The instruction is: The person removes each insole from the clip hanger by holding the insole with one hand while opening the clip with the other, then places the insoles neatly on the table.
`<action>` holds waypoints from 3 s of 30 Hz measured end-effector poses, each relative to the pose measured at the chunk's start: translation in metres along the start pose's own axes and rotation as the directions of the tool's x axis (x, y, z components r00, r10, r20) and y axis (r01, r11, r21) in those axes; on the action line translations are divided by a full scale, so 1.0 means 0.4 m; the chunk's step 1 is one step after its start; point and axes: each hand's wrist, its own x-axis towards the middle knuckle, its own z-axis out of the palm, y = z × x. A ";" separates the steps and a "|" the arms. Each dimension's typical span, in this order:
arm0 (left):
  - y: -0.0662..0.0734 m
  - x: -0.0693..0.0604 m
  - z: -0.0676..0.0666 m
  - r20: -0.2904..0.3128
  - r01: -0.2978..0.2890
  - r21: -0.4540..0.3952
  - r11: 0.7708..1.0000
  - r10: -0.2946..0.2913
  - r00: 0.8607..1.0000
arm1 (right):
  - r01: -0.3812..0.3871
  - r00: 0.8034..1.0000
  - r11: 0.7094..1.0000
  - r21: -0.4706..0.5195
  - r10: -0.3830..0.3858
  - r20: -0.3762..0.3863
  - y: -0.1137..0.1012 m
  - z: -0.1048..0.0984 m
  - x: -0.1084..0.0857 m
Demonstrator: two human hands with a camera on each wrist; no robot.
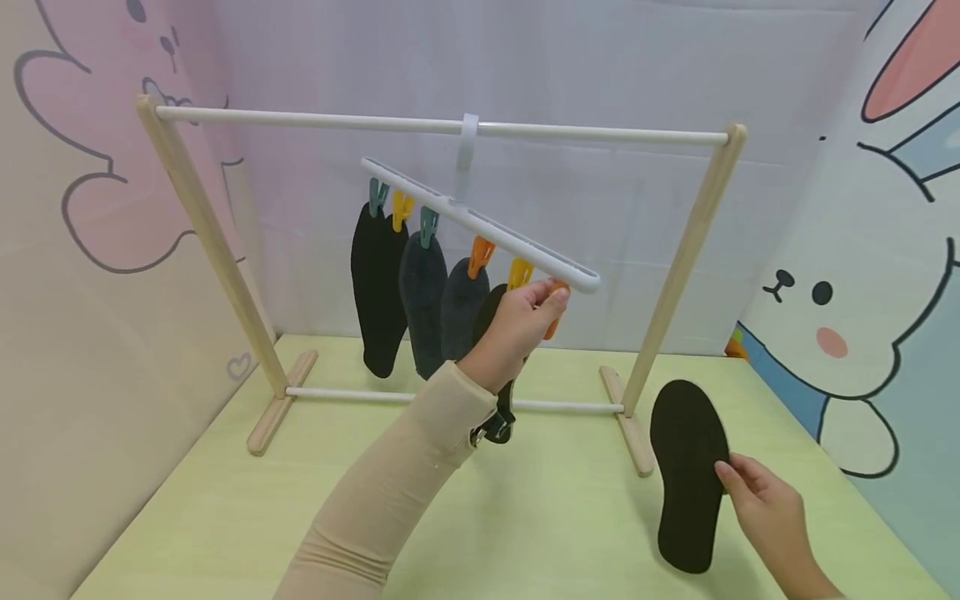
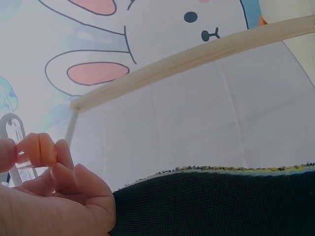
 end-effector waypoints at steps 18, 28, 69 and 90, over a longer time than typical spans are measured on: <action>0.001 -0.001 -0.001 -0.011 0.019 0.008 1.000 -0.019 1.000 | -0.181 0.977 0.982 -0.049 0.185 0.107 0.019 -0.016 0.003; -0.006 0.006 0.001 -0.004 0.019 0.001 1.000 -0.019 1.000 | -0.332 0.928 0.943 0.003 0.326 0.183 0.039 -0.014 0.015; -0.010 0.013 0.001 -0.013 0.017 0.017 1.000 -0.016 1.000 | -0.609 0.785 0.772 0.184 0.552 0.282 0.077 -0.004 0.013; -0.011 0.009 -0.001 -0.023 -0.010 0.042 0.999 0.011 1.000 | -0.612 0.778 0.770 0.178 0.546 0.311 0.273 0.033 0.010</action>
